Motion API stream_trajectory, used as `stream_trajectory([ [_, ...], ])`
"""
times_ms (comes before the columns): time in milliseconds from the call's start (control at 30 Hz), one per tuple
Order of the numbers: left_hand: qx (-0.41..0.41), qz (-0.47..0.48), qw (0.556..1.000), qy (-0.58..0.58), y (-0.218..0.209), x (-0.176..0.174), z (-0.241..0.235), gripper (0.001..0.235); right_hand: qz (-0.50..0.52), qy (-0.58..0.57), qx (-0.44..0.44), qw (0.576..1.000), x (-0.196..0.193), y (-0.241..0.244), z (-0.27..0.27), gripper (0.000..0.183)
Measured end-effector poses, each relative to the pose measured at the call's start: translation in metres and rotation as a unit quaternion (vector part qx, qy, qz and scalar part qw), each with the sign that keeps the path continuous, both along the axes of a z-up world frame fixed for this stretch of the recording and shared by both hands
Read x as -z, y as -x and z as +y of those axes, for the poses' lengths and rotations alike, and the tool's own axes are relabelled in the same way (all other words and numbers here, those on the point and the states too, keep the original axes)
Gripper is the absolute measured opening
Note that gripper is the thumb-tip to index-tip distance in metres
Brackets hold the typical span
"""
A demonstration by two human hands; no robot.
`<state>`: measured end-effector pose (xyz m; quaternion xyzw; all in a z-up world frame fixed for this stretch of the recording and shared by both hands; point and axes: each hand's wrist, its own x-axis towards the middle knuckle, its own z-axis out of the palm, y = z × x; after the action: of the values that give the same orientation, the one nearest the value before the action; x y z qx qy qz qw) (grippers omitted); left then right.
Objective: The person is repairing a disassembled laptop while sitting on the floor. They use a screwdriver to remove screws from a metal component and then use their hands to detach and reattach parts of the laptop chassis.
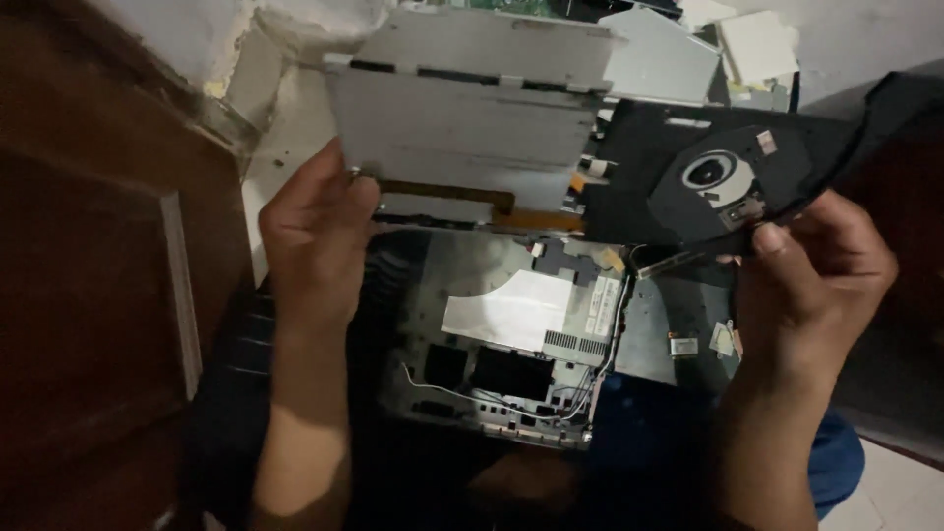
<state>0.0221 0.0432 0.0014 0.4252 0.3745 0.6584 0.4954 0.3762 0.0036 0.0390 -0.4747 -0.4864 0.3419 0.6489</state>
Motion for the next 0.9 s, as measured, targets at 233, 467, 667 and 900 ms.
stream_trajectory([
  [233, 0.027, 0.018, 0.999, -0.006, -0.007, -0.005, -0.003, 0.047, -0.031, -0.007, 0.012, 0.999, 0.014, -0.017, -0.005, 0.036],
  [467, 0.038, 0.009, 0.997, 0.068, -0.012, -0.002, -0.003, 0.05, -0.053, 0.008, 0.055, 0.997, 0.019, -0.022, -0.009, 0.038],
  [667, 0.037, 0.039, 0.998, 0.013, -0.012, -0.007, -0.006, 0.059, -0.037, 0.017, 0.059, 0.997, 0.021, -0.028, -0.015, 0.053],
  [900, 0.101, 0.086, 0.988, -0.082, 0.003, -0.017, -0.013, 0.046, -0.314, -0.146, 0.044, 0.937, 0.053, -0.076, -0.024, 0.059],
])
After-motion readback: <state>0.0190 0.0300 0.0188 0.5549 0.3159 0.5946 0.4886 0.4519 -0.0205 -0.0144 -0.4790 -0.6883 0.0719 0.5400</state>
